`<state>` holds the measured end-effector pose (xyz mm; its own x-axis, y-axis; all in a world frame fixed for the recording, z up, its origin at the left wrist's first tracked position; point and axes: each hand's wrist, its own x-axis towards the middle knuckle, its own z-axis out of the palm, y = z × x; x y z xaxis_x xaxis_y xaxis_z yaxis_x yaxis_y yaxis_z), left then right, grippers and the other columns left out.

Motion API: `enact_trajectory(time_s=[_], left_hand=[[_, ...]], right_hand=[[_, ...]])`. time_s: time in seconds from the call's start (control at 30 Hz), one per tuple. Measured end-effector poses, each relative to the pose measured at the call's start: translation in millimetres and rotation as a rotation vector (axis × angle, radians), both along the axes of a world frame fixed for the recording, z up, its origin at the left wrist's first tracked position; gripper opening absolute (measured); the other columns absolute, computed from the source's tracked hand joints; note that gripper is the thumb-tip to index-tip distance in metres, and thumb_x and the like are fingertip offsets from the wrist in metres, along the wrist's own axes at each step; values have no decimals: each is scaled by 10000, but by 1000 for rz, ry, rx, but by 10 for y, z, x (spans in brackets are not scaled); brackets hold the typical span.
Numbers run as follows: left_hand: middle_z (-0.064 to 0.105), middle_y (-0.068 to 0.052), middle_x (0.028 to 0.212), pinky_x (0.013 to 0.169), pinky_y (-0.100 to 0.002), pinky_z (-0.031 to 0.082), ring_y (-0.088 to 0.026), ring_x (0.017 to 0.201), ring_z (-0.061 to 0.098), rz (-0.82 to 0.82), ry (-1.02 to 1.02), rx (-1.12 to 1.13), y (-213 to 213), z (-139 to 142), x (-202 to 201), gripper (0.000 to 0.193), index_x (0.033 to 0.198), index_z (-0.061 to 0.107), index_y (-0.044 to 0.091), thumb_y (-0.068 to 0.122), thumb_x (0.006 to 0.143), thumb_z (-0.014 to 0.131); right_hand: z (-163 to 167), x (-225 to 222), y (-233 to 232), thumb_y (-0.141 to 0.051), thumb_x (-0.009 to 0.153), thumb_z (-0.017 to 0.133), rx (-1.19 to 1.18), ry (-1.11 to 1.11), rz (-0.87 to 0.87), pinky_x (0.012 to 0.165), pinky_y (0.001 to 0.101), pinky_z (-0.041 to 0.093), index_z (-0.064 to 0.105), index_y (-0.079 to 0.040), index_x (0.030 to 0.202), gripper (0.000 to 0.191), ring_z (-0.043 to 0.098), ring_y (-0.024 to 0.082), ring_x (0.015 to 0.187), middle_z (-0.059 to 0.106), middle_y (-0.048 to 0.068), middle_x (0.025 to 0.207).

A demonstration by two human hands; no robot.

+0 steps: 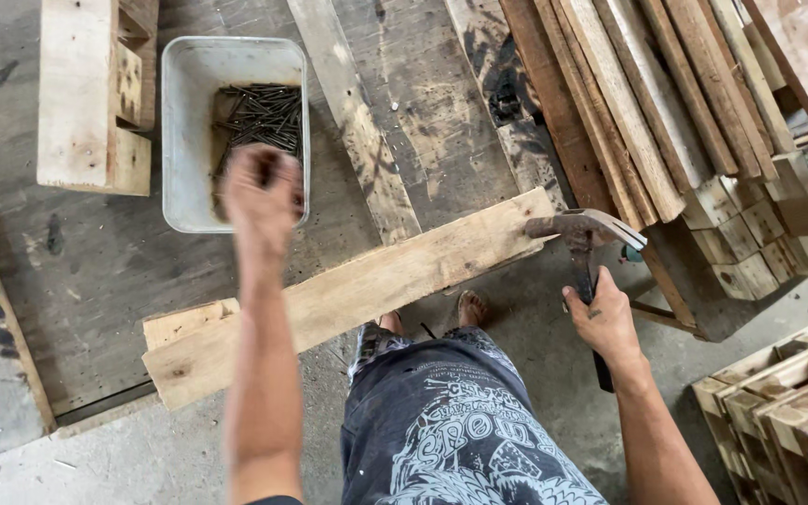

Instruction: The person hammers nails into wooden planks and blocks using a hammer. They repeatedly pick up nails from a container, position them on the wood, and drive them in with the hammer.

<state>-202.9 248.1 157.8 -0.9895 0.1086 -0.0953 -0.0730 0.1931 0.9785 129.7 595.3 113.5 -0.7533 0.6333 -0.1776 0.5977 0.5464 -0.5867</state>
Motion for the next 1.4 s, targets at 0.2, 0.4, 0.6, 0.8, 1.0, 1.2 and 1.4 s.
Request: enact_trajectory(time_s=[0.2, 0.4, 0.6, 0.8, 1.0, 1.2, 1.4], left_hand=[[714, -10, 971, 797, -273, 641, -126, 834, 690, -382, -451, 532, 1042, -256, 967, 470, 1137, 719, 157, 25, 706, 854], [709, -28, 973, 776, -387, 527, -195, 884, 643, -431, 216, -24, 1792, -615, 1289, 174, 1120, 776, 121, 206, 990, 697], [706, 32, 988, 932, -434, 374, -217, 1045, 579, -353, 470, -260, 2154, -752, 1381, 200, 974, 796, 155, 329, 956, 700], [707, 67, 983, 932, -425, 370, -199, 1055, 585, -339, 507, -374, 2229, -749, 1429, 218, 900, 788, 154, 359, 932, 722], [714, 74, 1022, 938, -399, 380, -191, 1077, 589, -343, 551, -373, 2199, -782, 1456, 199, 932, 793, 161, 340, 951, 708], [726, 93, 1034, 963, -376, 382, -161, 1073, 580, -370, 516, -416, 2197, -816, 1447, 170, 976, 812, 208, 351, 919, 739], [710, 87, 1021, 975, -396, 378, -176, 1077, 564, -382, 547, -395, 2169, -819, 1460, 244, 1001, 812, 211, 381, 826, 825]], right_hand=[[30, -37, 76, -180, 902, 740, -62, -10, 11, 637, 393, 519, 549, 5, 1000, 284, 664, 293, 646, 640, 174, 708], [-73, -12, 209, -178, 892, 738, -138, -16, -1, 616, 379, 510, 541, -9, 967, 270, 628, 232, 615, 614, 136, 674], [-217, 36, 327, -180, 873, 764, -119, 28, 47, 669, 373, 500, 559, -23, 943, 268, 559, 200, 664, 591, 99, 714], [-272, 49, 397, -190, 871, 772, -155, 7, 42, 648, 368, 491, 560, -18, 909, 275, 535, 182, 667, 563, 87, 702], [-109, 8, 345, -215, 880, 776, -183, -12, 27, 641, 366, 493, 573, -26, 922, 281, 530, 169, 656, 571, 81, 690], [433, -99, 338, -272, 913, 737, -163, -55, 72, 507, 338, 512, 579, -70, 937, 258, 571, 148, 576, 570, 14, 674], [982, -204, 567, -247, 1064, 658, 211, 536, 315, 460, 270, 414, 489, -50, 1000, 266, 520, 102, 492, 501, 8, 657]])
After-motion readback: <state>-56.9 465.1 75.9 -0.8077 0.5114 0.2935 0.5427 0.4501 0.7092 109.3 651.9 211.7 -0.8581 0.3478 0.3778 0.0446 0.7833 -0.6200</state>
